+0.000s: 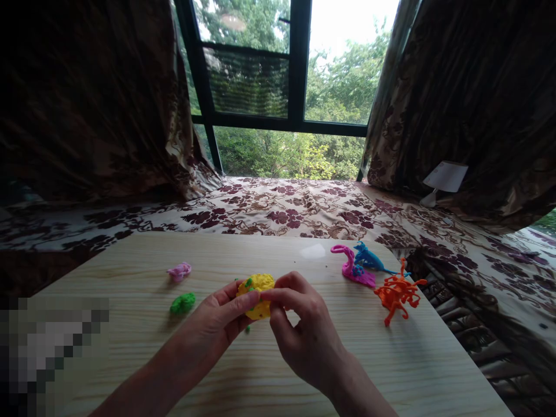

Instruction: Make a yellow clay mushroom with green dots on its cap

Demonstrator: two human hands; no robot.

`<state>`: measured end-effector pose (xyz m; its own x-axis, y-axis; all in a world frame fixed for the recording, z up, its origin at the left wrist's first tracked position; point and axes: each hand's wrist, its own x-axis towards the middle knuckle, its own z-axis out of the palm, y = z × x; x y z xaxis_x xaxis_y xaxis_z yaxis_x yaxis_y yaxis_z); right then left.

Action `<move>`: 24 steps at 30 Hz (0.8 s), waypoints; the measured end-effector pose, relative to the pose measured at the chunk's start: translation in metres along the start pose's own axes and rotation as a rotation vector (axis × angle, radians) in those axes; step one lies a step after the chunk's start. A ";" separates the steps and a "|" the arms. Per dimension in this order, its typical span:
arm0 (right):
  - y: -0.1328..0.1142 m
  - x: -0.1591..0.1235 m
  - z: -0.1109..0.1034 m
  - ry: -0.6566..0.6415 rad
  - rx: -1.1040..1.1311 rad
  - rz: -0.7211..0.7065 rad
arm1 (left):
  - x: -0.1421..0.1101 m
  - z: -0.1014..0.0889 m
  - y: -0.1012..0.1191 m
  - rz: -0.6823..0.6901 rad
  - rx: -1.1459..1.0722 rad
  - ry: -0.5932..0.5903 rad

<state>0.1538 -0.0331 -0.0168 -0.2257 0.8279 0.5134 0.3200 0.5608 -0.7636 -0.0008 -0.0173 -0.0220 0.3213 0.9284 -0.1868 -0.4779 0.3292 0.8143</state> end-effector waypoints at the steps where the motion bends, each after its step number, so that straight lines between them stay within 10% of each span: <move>1: -0.001 0.000 0.000 -0.005 0.020 0.018 | 0.000 0.000 0.000 0.006 0.007 0.001; 14: 0.006 0.001 0.001 0.130 0.100 0.094 | 0.000 0.001 0.008 0.081 0.063 0.064; 24: 0.024 -0.005 0.015 -0.091 -0.133 0.083 | 0.003 -0.006 0.016 0.058 -0.012 0.085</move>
<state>0.1489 -0.0241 -0.0438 -0.2743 0.8705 0.4087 0.4586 0.4919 -0.7400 -0.0128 -0.0081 -0.0128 0.2229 0.9569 -0.1859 -0.5034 0.2763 0.8187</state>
